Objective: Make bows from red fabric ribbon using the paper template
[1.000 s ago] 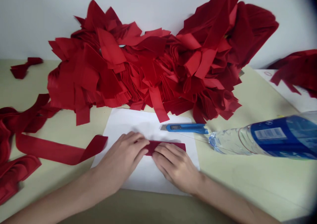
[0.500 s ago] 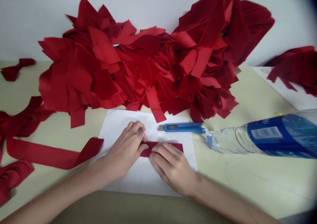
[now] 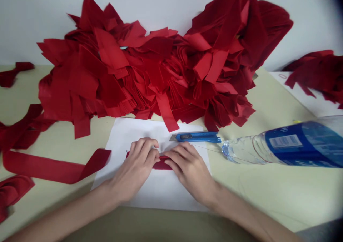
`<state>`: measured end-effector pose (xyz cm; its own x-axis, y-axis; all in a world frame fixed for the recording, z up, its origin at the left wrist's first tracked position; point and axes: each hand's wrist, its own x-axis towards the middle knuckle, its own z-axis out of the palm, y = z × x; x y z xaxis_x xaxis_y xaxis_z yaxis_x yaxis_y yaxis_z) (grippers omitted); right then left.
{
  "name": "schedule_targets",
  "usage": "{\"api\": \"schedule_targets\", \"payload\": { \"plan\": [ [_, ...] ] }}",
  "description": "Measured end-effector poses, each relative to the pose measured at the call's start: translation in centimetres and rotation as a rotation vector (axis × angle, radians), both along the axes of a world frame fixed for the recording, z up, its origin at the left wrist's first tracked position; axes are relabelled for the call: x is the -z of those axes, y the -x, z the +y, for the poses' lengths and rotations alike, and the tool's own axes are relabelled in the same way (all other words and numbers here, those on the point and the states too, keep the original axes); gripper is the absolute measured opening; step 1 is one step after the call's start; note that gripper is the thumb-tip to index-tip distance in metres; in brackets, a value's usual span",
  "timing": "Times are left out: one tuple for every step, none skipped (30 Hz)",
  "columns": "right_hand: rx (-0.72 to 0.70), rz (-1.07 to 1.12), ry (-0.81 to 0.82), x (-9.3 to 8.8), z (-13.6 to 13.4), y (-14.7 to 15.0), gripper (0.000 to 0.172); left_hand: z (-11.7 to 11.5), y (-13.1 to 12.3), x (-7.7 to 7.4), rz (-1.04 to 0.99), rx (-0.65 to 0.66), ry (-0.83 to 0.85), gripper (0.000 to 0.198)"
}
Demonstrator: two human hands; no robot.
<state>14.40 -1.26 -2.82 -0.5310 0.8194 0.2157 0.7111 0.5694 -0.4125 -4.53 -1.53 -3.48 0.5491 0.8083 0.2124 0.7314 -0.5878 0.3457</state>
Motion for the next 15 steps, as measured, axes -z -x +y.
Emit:
{"api": "schedule_targets", "payload": {
  "plan": [
    [0.006,0.013,0.023,0.0,0.0,0.0,0.015,-0.1,0.0,0.0,-0.010,0.015,-0.011,0.017],
    [0.013,0.025,0.047,0.1,0.0,0.0,0.014,-0.1,0.0,-0.2,-0.024,0.029,-0.007,0.017],
    [0.018,0.037,0.065,0.0,0.0,0.0,0.015,-0.1,0.0,-0.3,-0.038,0.038,0.007,0.017],
    [0.021,0.047,0.076,0.0,0.0,-0.1,0.015,0.0,0.0,-0.6,-0.053,0.043,0.027,0.017],
    [0.020,0.055,0.080,0.0,0.0,-0.1,0.015,0.0,0.0,-0.8,-0.066,0.045,0.043,0.017],
    [0.018,0.062,0.081,-0.1,0.0,-0.1,0.015,0.1,0.0,-1.1,-0.074,0.045,0.054,0.015],
    [0.015,0.068,0.082,-0.1,0.1,-0.1,0.015,0.2,0.0,-1.2,-0.077,0.044,0.055,0.013],
    [0.011,0.073,0.080,-0.1,0.1,-0.2,0.016,0.3,0.0,-1.4,-0.074,0.046,0.046,0.011],
    [0.008,0.076,0.078,-0.1,0.1,-0.2,0.016,0.3,0.0,-1.4,-0.068,0.055,0.031,0.012],
    [0.004,0.077,0.079,0.0,0.1,-0.2,0.016,0.4,0.1,-1.4,-0.059,0.069,0.017,0.013],
    [0.002,0.077,0.079,0.0,0.1,-0.2,0.016,0.4,0.1,-1.4,-0.048,0.086,0.006,0.014],
    [-0.001,0.078,0.082,0.1,0.1,-0.2,0.016,0.5,0.1,-1.3,-0.041,0.103,-0.002,0.016],
    [-0.002,0.078,0.086,0.1,0.1,-0.2,0.015,0.5,0.1,-1.2,-0.036,0.119,-0.006,0.018],
    [-0.003,0.077,0.094,0.1,0.2,-0.2,0.015,0.5,0.1,-1.0,-0.035,0.129,-0.007,0.020],
    [-0.004,0.073,0.105,0.0,0.3,-0.2,0.016,0.6,0.1,-0.9,-0.037,0.137,-0.005,0.021]
  ]
}}
